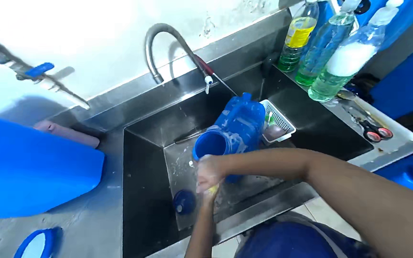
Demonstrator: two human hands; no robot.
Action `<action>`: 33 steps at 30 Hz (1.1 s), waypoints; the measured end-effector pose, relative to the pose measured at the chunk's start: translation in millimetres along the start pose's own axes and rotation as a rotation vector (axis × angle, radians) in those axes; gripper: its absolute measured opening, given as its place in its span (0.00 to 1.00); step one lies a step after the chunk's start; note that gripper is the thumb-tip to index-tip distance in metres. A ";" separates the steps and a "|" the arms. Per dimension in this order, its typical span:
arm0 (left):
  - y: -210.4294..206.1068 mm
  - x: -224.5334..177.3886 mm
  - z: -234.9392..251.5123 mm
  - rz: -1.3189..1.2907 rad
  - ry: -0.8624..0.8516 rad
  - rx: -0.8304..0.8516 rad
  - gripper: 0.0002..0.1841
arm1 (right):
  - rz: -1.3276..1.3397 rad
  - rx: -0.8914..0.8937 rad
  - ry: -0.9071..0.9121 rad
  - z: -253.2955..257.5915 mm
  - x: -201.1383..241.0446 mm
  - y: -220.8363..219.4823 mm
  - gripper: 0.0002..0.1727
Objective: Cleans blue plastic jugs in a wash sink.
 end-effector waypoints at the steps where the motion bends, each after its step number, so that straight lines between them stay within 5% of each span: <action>1: 11.7 -18.9 12.0 0.016 -0.186 -0.103 0.50 | 0.096 -0.188 -0.029 -28.9 -22.6 30.7 0.23; 2: 17.7 -47.9 29.9 0.064 -0.337 -0.165 0.60 | 0.187 -0.421 -0.108 -56.6 -64.6 64.6 0.18; 4: -0.4 -113.3 75.4 0.230 -0.437 -0.063 0.59 | 0.275 -0.808 -0.360 -98.8 -186.8 100.0 0.13; 7: -88.4 -145.5 155.8 0.594 -0.229 0.337 0.39 | 0.602 -0.840 -0.739 -113.0 -352.0 54.3 0.20; 9: -127.0 -131.2 178.9 0.730 -0.038 0.443 0.32 | 0.837 -0.713 -0.803 -104.7 -394.3 19.9 0.23; 13: -126.1 -126.3 173.3 0.797 0.068 0.549 0.29 | 0.790 -0.805 -0.551 -114.7 -314.6 63.8 0.15; 18: -110.7 -116.2 100.7 0.831 -0.110 0.831 0.28 | 1.059 -0.488 -0.732 -96.4 -324.4 -18.1 0.20; 21: -88.7 -109.7 49.2 0.852 -0.061 0.954 0.25 | 0.859 -0.482 -0.368 -116.8 -199.0 -6.6 0.22; 23: -82.9 -120.3 23.4 0.809 -0.204 0.837 0.18 | 0.700 -0.420 -0.208 -132.1 -134.2 0.9 0.29; 24: -78.8 -125.7 18.6 0.796 -0.329 0.711 0.15 | 0.679 -0.415 -0.234 -130.1 -135.8 -0.2 0.32; 29: -50.4 -126.1 36.1 0.750 -0.458 0.366 0.12 | 1.098 -0.324 -0.627 -103.9 -241.8 -28.7 0.24; 31: -6.6 -122.1 49.2 0.634 -0.474 0.156 0.11 | 1.275 -0.505 -0.619 -120.7 -219.5 16.2 0.27; 33: 43.1 -98.9 45.7 0.457 -0.519 -0.136 0.13 | 1.346 -0.582 -0.488 -129.5 -156.3 55.0 0.20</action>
Point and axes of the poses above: each hand's wrist, its own z-axis towards the middle knuckle, its own y-axis out of the back of the hand, x = y × z, the point moved 10 cm from there along z, towards the middle knuckle, and after that the axes turned 13 degrees about -y, right-handed, at the moved point
